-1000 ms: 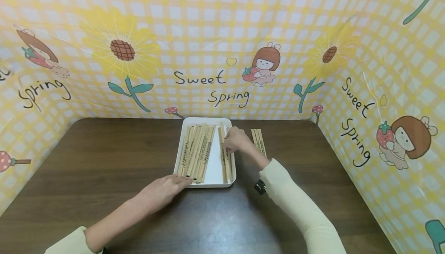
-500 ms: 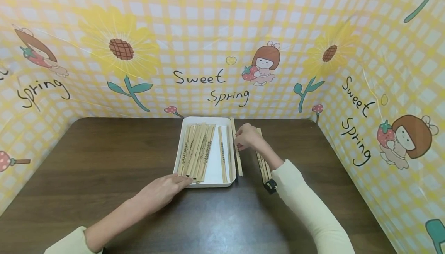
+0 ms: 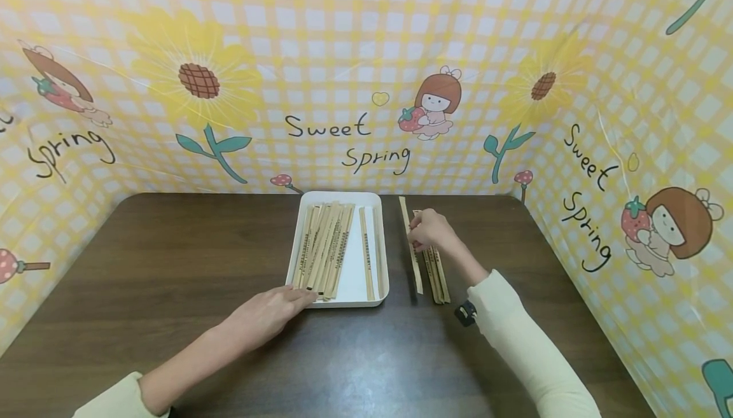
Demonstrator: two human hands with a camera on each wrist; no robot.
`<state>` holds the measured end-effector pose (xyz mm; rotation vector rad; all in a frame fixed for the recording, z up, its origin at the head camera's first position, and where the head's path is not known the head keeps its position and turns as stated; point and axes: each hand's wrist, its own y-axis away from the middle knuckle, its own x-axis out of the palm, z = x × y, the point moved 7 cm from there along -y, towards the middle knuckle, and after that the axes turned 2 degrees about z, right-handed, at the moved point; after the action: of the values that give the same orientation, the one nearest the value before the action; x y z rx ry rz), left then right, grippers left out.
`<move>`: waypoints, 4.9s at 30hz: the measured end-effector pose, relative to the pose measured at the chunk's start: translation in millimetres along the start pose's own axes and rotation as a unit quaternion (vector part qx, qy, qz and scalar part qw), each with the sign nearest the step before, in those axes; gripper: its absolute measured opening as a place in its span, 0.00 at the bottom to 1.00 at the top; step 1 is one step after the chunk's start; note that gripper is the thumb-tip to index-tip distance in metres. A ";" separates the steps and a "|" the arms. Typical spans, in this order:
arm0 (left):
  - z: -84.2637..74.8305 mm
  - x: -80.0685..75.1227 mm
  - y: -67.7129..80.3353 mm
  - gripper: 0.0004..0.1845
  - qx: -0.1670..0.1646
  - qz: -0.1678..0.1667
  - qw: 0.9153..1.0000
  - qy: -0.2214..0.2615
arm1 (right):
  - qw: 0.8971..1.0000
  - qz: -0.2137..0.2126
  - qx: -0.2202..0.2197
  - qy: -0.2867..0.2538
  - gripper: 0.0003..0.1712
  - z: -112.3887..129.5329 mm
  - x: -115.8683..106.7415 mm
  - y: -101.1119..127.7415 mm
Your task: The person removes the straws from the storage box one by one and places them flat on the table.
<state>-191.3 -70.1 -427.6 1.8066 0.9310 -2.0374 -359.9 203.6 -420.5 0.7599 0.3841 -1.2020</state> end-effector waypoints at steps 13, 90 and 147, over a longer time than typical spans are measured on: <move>1.5 2.4 -2.2 0.21 -0.002 -0.003 1.000 0.000 | 1.000 -0.003 0.019 0.001 0.20 -43.3 -20.0 9.1; 0.9 0.6 -1.3 0.22 0.004 -0.014 1.000 -0.006 | 0.981 0.082 -0.018 -0.176 0.30 19.6 20.1 4.8; -0.3 -0.1 -2.1 0.19 -0.009 0.002 1.000 0.006 | 0.998 -0.001 -0.042 0.048 0.20 53.5 95.1 -35.3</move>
<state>-192.3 -68.3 -427.0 1.8116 0.9447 -2.0129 -367.1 94.5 -455.3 0.7460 0.5133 -1.1471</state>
